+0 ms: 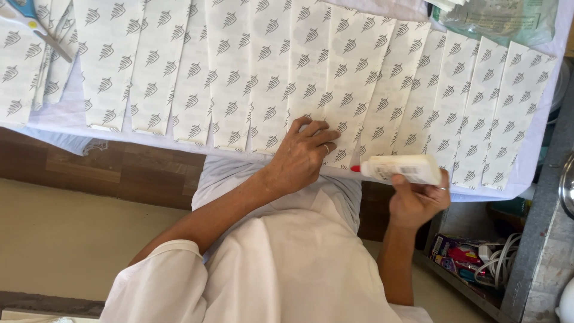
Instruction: Applying liquid glue from a squeeze bottle to the edges of multiple paper strips laid out in a row and then pressing them down to bond them.
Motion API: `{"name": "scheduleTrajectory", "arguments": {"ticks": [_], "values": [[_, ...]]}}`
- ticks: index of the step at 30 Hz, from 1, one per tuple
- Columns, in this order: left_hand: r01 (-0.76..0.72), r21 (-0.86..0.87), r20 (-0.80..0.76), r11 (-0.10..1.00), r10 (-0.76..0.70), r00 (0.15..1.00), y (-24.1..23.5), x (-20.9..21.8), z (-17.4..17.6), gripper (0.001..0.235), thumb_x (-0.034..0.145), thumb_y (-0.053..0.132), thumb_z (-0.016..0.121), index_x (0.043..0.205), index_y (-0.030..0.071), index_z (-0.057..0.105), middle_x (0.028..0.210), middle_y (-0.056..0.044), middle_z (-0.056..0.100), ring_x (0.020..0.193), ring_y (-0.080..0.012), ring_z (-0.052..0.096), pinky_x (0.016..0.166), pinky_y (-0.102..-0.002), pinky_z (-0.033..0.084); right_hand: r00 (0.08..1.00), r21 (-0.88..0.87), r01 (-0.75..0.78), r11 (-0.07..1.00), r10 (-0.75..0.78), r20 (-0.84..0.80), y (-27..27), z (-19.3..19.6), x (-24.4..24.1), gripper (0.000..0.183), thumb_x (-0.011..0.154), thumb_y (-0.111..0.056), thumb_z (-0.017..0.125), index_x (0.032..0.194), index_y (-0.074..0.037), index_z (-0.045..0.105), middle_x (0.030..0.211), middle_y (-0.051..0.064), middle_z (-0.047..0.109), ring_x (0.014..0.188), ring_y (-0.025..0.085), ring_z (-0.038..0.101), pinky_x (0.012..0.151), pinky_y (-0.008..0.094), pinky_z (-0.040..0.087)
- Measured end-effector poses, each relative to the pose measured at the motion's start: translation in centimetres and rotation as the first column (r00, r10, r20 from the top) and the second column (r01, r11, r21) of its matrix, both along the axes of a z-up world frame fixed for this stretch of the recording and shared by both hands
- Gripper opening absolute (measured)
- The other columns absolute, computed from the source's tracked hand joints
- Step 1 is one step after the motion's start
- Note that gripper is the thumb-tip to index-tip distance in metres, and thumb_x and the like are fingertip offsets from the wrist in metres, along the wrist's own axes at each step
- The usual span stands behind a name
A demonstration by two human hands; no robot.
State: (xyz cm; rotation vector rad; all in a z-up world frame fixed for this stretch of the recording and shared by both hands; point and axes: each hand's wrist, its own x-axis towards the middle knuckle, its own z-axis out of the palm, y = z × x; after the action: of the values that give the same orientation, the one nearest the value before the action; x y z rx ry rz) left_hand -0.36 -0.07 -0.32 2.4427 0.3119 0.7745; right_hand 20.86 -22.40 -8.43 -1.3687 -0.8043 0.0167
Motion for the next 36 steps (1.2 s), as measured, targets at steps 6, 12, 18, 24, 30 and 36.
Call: {"name": "scheduleTrajectory", "arguments": {"ticks": [6, 12, 18, 24, 30, 36], "values": [[-0.087, 0.121, -0.007, 0.989, 0.089, 0.996, 4.1, -2.7, 0.4, 0.005, 0.088, 0.002, 0.073, 0.091, 0.003, 0.077, 0.100, -0.012, 0.074, 0.100, -0.0276, 0.065, 0.089, -0.042, 0.043, 0.999, 0.041, -0.044, 0.998, 0.044, -0.009, 1.6, -0.2, 0.1, 0.046, 0.079, -0.009, 0.089, 0.110, 0.007, 0.058, 0.102, 0.024, 0.071, 0.105, 0.031, 0.070, 0.097, 0.047, 0.057], [-0.037, 0.154, -0.076, 0.987, 0.049, 0.996, 3.7, -5.2, -1.1, 0.016, 0.076, 0.007, 0.084, 0.088, 0.001, 0.077, 0.100, -0.013, 0.074, 0.103, -0.0278, 0.064, 0.095, -0.044, 0.041, 0.990, -0.005, -0.138, 0.990, 0.138, 0.020, 6.0, 1.4, -3.9, 0.046, 0.073, -0.002, 0.093, 0.102, 0.011, 0.060, 0.093, 0.029, 0.071, 0.097, 0.036, 0.072, 0.090, 0.050, 0.058], [-0.003, 0.068, -0.154, 0.998, 0.013, 0.988, 3.3, -6.1, -0.1, 0.039, 0.071, 0.018, 0.090, 0.101, -0.002, 0.076, 0.112, -0.017, 0.073, 0.114, -0.0291, 0.063, 0.101, -0.044, 0.038, 0.972, -0.067, -0.232, 0.970, 0.229, -0.044, 6.6, 0.3, -5.3, 0.047, 0.072, 0.006, 0.091, 0.107, 0.014, 0.059, 0.096, 0.028, 0.072, 0.103, 0.034, 0.069, 0.087, 0.046, 0.057], [0.027, 0.041, -0.186, 0.999, -0.019, 0.982, 3.8, -6.3, 0.3, 0.055, 0.063, 0.022, 0.095, 0.106, -0.004, 0.075, 0.114, -0.019, 0.072, 0.117, -0.0312, 0.062, 0.105, -0.046, 0.036, 0.953, -0.044, -0.289, 0.956, 0.284, -0.102, 9.2, 0.4, -8.0, 0.052, 0.071, 0.001, 0.093, 0.109, 0.012, 0.060, 0.100, 0.025, 0.074, 0.104, 0.030, 0.070, 0.088, 0.045, 0.057], [0.009, 0.017, -0.190, 1.000, -0.006, 0.982, 3.7, -6.4, 0.7, 0.055, 0.062, 0.022, 0.095, 0.107, -0.003, 0.075, 0.113, -0.016, 0.073, 0.118, -0.0287, 0.062, 0.106, -0.046, 0.034, 0.963, -0.041, -0.259, 0.965, 0.254, -0.092, 8.8, 1.0, -7.0, 0.049, 0.071, 0.001, 0.092, 0.107, 0.011, 0.060, 0.097, 0.027, 0.073, 0.099, 0.032, 0.072, 0.086, 0.045, 0.058], [0.005, -0.012, -0.200, 1.000, -0.007, 0.980, 3.7, -6.4, 1.1, 0.054, 0.063, 0.020, 0.095, 0.108, -0.002, 0.075, 0.114, -0.017, 0.073, 0.118, -0.0289, 0.062, 0.107, -0.047, 0.034, 0.982, -0.088, -0.187, 0.978, 0.187, -0.017, 5.6, 0.2, -4.0, 0.046, 0.074, 0.003, 0.090, 0.107, 0.014, 0.059, 0.101, 0.033, 0.072, 0.097, 0.036, 0.071, 0.086, 0.048, 0.058]]}}
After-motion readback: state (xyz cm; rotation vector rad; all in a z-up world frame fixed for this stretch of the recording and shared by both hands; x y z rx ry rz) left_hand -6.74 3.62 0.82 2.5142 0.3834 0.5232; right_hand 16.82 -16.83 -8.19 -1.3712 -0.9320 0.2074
